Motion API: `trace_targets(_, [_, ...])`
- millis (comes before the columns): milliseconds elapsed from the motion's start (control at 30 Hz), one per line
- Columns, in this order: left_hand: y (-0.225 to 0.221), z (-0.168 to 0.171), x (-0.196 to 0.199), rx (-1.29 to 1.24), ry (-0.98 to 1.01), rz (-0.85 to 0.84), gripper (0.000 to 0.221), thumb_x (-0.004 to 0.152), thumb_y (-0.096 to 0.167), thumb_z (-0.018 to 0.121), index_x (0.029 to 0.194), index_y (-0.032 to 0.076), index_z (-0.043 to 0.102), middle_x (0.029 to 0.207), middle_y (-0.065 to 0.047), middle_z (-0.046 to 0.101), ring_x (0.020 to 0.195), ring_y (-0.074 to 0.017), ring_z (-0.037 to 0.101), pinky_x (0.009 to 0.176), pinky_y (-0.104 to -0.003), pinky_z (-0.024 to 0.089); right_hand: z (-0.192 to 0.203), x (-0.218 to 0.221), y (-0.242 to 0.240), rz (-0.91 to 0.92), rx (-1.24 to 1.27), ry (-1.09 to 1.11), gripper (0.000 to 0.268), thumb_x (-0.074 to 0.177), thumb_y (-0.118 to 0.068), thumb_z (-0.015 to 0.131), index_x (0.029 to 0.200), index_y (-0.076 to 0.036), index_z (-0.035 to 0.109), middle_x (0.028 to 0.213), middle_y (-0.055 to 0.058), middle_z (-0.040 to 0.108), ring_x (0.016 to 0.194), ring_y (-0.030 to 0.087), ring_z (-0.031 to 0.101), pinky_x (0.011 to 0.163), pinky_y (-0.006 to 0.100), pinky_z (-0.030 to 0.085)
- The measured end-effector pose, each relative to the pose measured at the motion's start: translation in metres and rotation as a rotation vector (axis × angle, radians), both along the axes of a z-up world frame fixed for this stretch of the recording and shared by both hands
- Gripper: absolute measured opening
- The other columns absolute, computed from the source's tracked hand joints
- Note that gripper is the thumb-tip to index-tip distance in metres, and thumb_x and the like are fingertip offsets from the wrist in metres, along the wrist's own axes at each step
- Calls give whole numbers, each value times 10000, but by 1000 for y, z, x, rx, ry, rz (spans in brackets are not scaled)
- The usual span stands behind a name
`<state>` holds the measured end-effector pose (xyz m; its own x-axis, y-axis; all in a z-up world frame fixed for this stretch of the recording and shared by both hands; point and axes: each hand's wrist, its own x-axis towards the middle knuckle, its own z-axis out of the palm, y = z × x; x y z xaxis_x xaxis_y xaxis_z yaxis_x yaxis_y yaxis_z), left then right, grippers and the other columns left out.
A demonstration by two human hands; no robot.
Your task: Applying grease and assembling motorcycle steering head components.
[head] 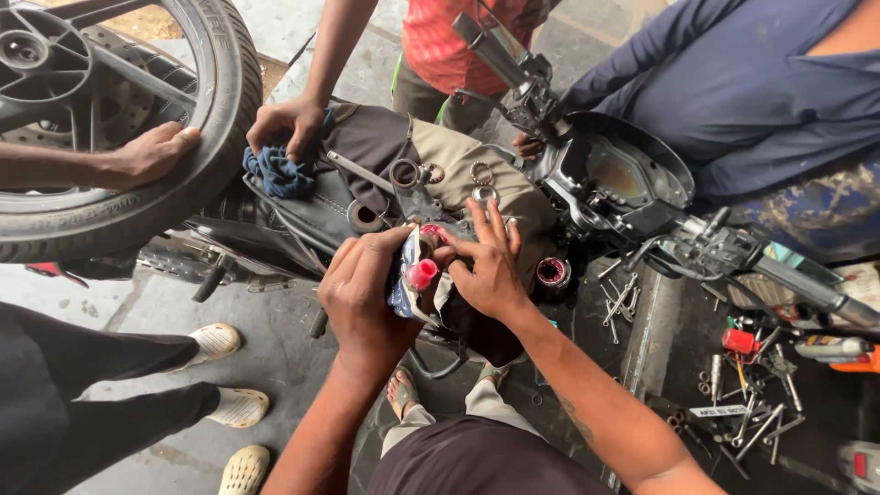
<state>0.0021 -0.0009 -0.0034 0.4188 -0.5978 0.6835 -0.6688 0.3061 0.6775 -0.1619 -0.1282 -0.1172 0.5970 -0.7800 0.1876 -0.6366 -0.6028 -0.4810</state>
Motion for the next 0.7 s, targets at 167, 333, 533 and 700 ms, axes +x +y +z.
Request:
trace_targets(167, [1,0,2,24,-3,-16,348,830,200,851,1068,16,675,960,-123,712,842,-303,687,764,-379,530,-14,-1,2,13,-127,-30,477,840,-178,595,1289,-147,751,1611,256,363,1540,482,198,1208,647,41])
trace_targets(333, [2,1,-1,13,-5,9,318,832,177,832,1066,23,681,955,-127,711,842,-314,680,771,-386,527,-14,1,11,12,-194,-16,471,852,-195,589,1297,-123,724,1606,265,368,1522,502,212,1191,676,46])
trace_targets(533, [3,-1,0,22,3,1,303,810,135,812,1060,27,679,934,-125,705,824,-320,665,764,-389,521,-4,11,21,19,-277,30,585,862,-274,632,1402,-50,610,1585,296,338,1499,525,194,1156,704,61])
trace_targets(700, [4,5,-2,29,13,-2,310,812,159,844,1039,35,674,913,-128,696,806,-318,659,747,-398,512,-6,21,29,-41,-365,297,654,806,-256,630,1383,47,584,1628,267,302,1534,500,164,1191,687,76])
